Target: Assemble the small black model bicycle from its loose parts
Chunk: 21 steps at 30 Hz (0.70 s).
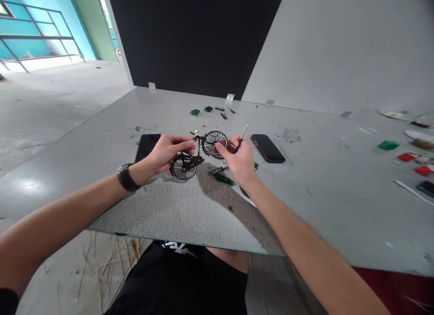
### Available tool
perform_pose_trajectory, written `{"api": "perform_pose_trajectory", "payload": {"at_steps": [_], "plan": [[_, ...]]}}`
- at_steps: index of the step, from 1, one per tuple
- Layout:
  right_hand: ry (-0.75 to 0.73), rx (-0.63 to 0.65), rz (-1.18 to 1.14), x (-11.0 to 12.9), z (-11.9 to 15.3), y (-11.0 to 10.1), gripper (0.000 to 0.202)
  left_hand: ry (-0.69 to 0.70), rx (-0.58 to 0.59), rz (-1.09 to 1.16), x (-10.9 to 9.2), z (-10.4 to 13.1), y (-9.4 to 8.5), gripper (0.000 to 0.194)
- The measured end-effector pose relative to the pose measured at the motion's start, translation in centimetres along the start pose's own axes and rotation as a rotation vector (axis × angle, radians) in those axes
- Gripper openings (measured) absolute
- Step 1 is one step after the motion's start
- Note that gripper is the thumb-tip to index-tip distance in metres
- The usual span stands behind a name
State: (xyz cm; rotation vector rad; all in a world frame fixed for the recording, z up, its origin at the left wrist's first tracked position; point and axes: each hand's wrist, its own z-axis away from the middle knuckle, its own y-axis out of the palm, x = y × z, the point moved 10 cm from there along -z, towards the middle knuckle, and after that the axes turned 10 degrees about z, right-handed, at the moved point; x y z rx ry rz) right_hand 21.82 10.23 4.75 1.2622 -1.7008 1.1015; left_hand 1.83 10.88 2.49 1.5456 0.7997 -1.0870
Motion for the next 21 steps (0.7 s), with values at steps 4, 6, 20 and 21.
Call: {"api": "perform_pose_trajectory", "payload": {"at_steps": [4, 6, 20, 21], "plan": [[-0.022, 0.001, 0.016, 0.3, 0.0, -0.1, 0.049, 0.002, 0.0, 0.023, -0.1, 0.0, 0.0, 0.012], [-0.021, 0.015, 0.002, 0.2, 0.1, 0.1, 0.049, -0.023, 0.002, 0.056, 0.1, 0.1, 0.0, 0.014], [-0.03, 0.025, 0.152, -0.5, -0.2, 0.1, 0.054, -0.077, -0.048, 0.117, 1.1, 0.0, -0.5, 0.016], [-0.03, 0.027, 0.161, -0.5, -0.2, 0.1, 0.053, -0.073, -0.05, 0.121, 1.1, 0.0, -0.5, 0.018]]}}
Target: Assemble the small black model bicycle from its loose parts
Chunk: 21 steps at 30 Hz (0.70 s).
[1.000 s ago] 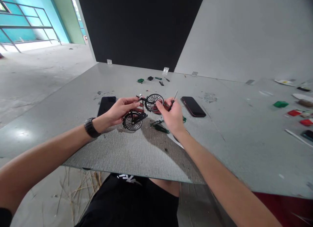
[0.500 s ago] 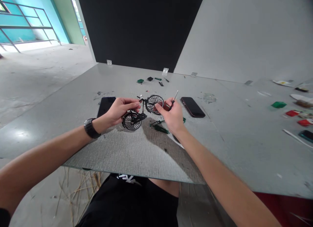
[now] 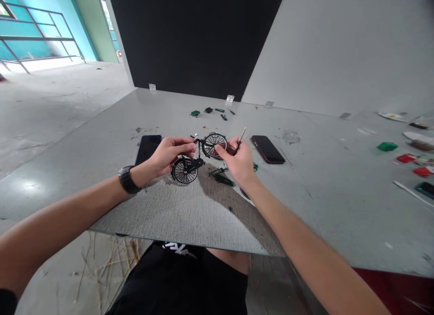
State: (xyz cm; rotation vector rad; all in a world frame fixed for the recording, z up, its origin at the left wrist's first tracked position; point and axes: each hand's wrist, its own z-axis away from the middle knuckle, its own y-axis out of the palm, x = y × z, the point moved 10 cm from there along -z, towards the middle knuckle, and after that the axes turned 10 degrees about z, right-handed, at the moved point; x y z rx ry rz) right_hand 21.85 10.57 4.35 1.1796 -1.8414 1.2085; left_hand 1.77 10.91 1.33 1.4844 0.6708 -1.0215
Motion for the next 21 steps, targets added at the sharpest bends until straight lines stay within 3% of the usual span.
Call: {"api": "perform_pose_trajectory", "payload": {"at_steps": [4, 21], "plan": [[0.008, -0.013, -0.004, 0.08, 0.03, -0.14, 0.052, 0.017, -0.017, 0.003, -0.31, 0.11, -0.04, 0.025], [0.036, 0.023, -0.156, 0.03, -0.19, 0.2, 0.053, 0.041, -0.044, -0.005, -0.62, 0.12, -0.08, 0.023]]}}
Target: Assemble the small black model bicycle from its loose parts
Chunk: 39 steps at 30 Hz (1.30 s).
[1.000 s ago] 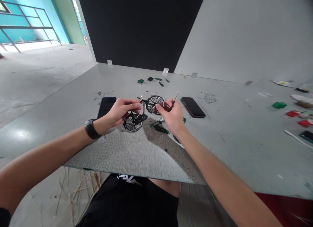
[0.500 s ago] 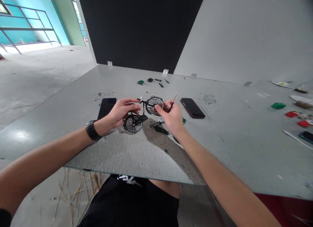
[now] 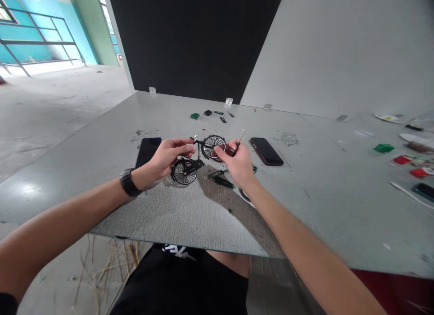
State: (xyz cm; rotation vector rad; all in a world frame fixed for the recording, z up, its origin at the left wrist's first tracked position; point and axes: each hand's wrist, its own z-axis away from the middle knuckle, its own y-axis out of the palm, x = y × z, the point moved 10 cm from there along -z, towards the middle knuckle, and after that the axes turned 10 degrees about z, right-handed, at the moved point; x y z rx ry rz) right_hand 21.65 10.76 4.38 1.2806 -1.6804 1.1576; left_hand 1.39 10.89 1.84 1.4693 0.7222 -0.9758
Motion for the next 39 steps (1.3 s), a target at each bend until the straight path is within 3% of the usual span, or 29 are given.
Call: {"api": "perform_pose_trajectory", "payload": {"at_steps": [6, 9, 11, 15, 20, 24, 30, 39], "plan": [[0.004, 0.004, 0.02, -0.3, -0.2, 0.0, 0.057, -0.014, 0.044, -0.015, 0.1, 0.2, 0.7, 0.02], [0.048, 0.077, -0.046, -0.5, -0.7, 0.2, 0.059, -0.013, 0.037, -0.003, -0.4, 0.0, 0.4, 0.023], [0.032, 0.072, -0.017, -0.4, -1.3, -0.9, 0.053, 0.013, 0.011, 0.004, -1.1, -0.2, -0.2, 0.026], [-0.138, -0.052, 0.336, 0.5, -2.8, -5.4, 0.054, 0.027, -0.043, -0.011, -1.9, -0.6, -1.3, 0.032], [-0.151, 0.07, 0.764, -1.2, -3.9, -7.8, 0.045, 0.044, -0.063, -0.025, -2.1, -0.7, -1.8, 0.031], [-0.114, 0.129, 0.955, -2.0, -4.2, -8.7, 0.037, 0.038, -0.074, -0.029, -1.9, -0.8, -1.9, 0.032], [-0.056, 0.089, 0.996, -2.4, -4.5, -10.4, 0.037, 0.045, -0.036, -0.066, -1.9, -0.7, -1.3, 0.036], [-0.072, 0.09, 0.985, -2.5, -4.7, -10.7, 0.035, 0.057, -0.035, -0.062, -2.4, -0.4, -0.9, 0.035]]}}
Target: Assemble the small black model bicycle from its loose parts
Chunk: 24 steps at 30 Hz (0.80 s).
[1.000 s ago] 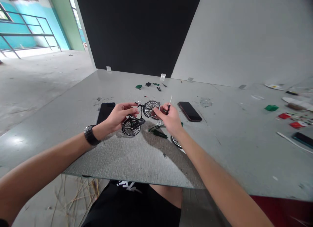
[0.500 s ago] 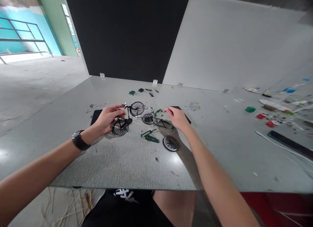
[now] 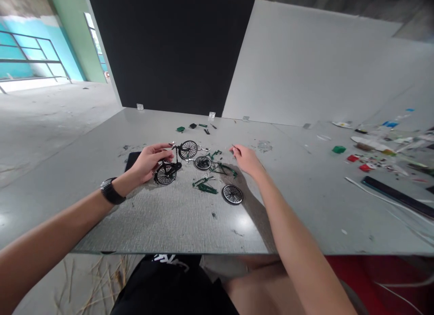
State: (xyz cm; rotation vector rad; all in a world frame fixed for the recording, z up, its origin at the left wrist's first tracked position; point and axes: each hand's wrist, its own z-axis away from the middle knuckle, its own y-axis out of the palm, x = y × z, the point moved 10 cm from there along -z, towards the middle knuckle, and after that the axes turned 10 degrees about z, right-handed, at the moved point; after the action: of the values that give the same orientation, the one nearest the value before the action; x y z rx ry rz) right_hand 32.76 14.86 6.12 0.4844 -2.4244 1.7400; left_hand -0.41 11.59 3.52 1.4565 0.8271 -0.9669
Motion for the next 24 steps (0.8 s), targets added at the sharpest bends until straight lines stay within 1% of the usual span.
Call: {"api": "perform_pose_trajectory", "payload": {"at_steps": [4, 7, 11, 14, 19, 24], "plan": [[-0.04, -0.021, 0.011, 1.0, 0.1, 0.1, 0.03, -0.017, -0.025, -0.007, 0.0, -0.1, -0.2, 0.031], [-0.102, -0.006, 0.009, 2.2, 0.3, 0.6, 0.023, -0.002, -0.033, -0.041, -0.3, -0.3, -0.3, 0.028], [-0.204, 0.094, 0.012, 4.1, 0.7, 1.7, 0.019, 0.014, -0.053, -0.026, -0.5, -0.4, -0.7, 0.03], [-0.235, 0.194, 0.036, 5.0, 1.1, 2.8, 0.02, 0.03, -0.035, -0.013, -0.6, -0.6, -0.8, 0.033], [-0.253, 0.255, 0.007, 5.4, 1.3, 3.8, 0.014, 0.024, -0.034, -0.003, -0.3, -0.7, -0.9, 0.034], [-0.229, 0.245, 0.014, 5.1, 1.2, 3.7, 0.01, 0.001, -0.054, -0.035, -0.1, -0.6, -0.8, 0.033]]}}
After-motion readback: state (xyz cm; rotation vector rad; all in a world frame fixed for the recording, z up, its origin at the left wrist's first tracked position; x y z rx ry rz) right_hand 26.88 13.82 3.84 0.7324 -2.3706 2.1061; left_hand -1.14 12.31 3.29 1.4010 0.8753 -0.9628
